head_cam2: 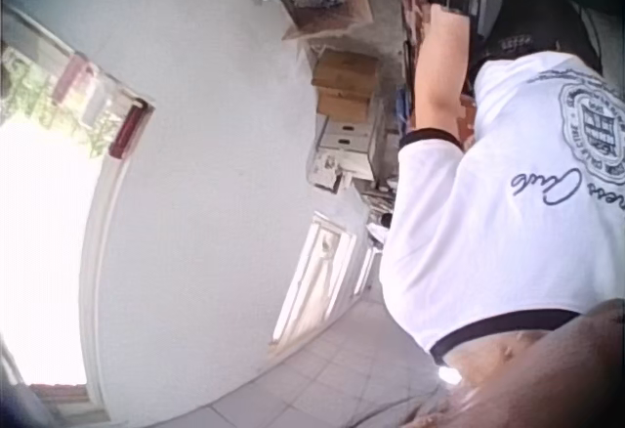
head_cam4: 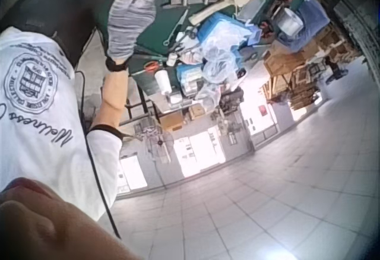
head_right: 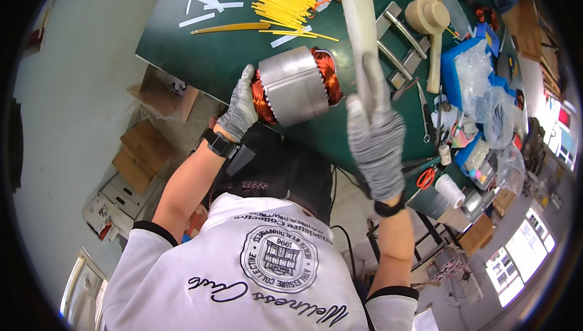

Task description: Using a mallet and small tools to adjust and assemble components within a motor stator on a workbench.

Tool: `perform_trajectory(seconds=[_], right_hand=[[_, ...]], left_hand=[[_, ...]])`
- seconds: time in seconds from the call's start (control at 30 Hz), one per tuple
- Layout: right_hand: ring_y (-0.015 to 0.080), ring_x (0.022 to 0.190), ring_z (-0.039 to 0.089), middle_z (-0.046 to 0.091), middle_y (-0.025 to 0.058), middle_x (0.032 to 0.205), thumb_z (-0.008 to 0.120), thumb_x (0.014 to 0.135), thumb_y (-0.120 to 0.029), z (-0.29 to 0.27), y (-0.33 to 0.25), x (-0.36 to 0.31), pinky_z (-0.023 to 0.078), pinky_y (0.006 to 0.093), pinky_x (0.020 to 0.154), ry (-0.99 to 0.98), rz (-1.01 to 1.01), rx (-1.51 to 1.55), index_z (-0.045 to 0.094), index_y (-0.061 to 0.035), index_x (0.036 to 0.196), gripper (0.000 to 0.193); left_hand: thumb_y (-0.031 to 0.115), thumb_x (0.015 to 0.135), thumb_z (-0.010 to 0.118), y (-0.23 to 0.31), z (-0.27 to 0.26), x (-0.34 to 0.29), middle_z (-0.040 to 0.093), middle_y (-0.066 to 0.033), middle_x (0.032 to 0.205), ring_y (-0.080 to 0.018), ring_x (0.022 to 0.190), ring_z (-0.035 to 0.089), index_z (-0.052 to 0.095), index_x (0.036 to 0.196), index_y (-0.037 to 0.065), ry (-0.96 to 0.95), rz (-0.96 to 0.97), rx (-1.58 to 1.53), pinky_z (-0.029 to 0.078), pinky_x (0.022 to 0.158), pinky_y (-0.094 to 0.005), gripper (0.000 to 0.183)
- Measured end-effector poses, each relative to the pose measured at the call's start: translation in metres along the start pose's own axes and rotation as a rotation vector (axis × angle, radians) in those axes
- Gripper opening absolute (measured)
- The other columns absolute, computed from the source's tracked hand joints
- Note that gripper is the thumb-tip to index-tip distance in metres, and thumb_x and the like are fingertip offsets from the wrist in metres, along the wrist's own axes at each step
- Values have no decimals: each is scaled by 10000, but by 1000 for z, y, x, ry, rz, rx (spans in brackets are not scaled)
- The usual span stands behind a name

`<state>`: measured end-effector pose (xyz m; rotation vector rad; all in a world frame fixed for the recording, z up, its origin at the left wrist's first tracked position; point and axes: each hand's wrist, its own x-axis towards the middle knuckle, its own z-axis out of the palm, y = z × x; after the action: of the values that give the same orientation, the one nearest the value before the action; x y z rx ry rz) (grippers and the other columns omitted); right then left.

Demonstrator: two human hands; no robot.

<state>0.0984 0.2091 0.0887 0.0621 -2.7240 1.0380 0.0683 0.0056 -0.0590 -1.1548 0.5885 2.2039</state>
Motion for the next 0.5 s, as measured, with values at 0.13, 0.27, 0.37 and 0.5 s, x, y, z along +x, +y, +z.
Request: perform_trajectory(seconds=[0.13, 0.27, 0.37, 0.5], right_hand=[[358, 650, 608, 636, 190, 978, 479, 893, -251, 10, 56, -23, 500, 425, 609, -560, 207, -283, 323, -247, 1402, 532], [363, 841, 633, 585, 222, 1111, 516, 871, -166, -10, 5, 5, 510, 441, 653, -124, -101, -229, 370, -183, 1382, 532], [421, 1006, 585, 473, 205, 1301, 517, 864, -206, 29, 26, -42, 513, 424, 761, -375, 245, -442, 362, -174, 1391, 550], [349, 552, 581, 598, 191, 655, 495, 899, -249, 4, 35, 2, 458, 454, 530, -413, 150, -407, 389, -195, 1369, 485]], left_hand=[[466, 922, 445, -4, 7, 7, 617, -101, 1142, -280, 1019, 597, 572, 1140, 77, 61, -73, 14, 450, 928, -446, 463], [430, 931, 441, 11, 8, 2, 632, -104, 1106, -261, 1010, 597, 588, 1106, 61, 56, -11, 36, 446, 930, -439, 434], [412, 936, 426, 12, 13, 19, 636, -111, 1091, -263, 1004, 597, 595, 1090, 59, 125, -21, 43, 434, 943, -443, 421], [433, 945, 372, 28, 14, 24, 628, -125, 1086, -274, 988, 602, 568, 1096, 28, -32, -114, 151, 441, 936, -427, 475]])
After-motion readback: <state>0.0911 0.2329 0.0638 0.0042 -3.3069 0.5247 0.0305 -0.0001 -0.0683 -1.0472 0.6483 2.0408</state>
